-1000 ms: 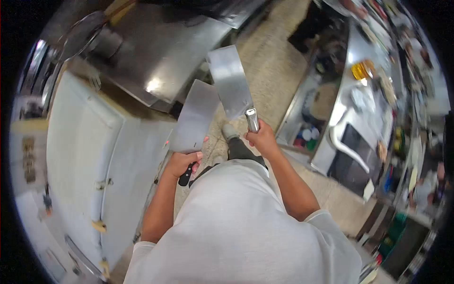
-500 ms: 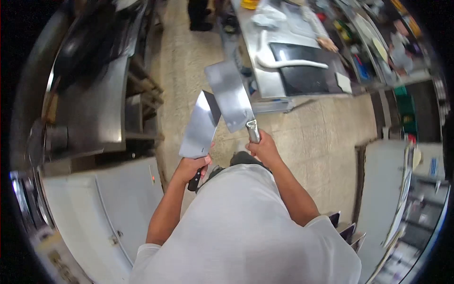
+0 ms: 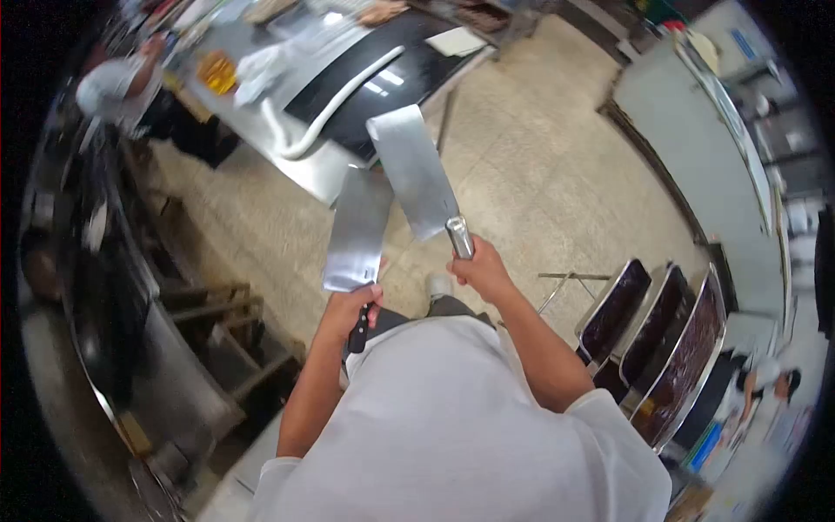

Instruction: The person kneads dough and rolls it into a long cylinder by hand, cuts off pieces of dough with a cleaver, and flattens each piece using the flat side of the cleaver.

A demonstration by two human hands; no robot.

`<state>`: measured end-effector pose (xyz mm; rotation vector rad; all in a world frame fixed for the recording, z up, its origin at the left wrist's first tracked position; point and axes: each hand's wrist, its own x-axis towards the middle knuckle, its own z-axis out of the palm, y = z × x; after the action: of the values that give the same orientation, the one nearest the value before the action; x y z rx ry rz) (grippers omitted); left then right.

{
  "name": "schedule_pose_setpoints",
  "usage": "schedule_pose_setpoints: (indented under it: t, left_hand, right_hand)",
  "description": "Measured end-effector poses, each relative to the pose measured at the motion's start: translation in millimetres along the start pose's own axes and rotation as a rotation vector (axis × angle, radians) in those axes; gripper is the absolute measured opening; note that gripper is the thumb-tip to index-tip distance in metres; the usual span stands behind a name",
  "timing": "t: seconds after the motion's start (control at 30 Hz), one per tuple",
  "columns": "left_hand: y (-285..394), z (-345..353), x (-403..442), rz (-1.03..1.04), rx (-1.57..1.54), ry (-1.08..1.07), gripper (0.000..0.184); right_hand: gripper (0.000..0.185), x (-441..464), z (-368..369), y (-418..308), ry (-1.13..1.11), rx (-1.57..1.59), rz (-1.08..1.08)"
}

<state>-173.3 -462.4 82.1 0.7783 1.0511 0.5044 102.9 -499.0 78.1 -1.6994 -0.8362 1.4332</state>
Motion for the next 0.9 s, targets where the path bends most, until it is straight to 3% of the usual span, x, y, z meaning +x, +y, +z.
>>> schedule_pose_setpoints:
  t: [0.13,0.37,0.57,0.67,0.9]
  left_hand:
    - [22.9,5.5,20.5,-0.076,0.165,-0.252,0.066]
    - [34.4,-12.8,45.3,-0.287,0.418,-0.667,0.061]
    - [10.1,-14.6,30.8,-0.417,0.52,-0.801,0.064]
    - [1.8,-8.6,19.3,-0.476,0.59,-0.868,0.061]
    - [-15.7,28.1,-14.0,-0.489,0.685,-0.915,0.064]
  right_hand:
    - [0.024,-18.8,-5.0,43.4,0.193,0.2,-0.064]
    - [0.022,-108.3,50.4,77.3,0.579,0.448,0.086]
    - [0.018,-192.5,100.5,162.1,0.811,0.637,0.165]
    - [0.019,-231.5,119.0,191.1,1.024,0.838,0.358]
    - [0.017,-301.0,104.1,270.5,1.286,0.982,0.303]
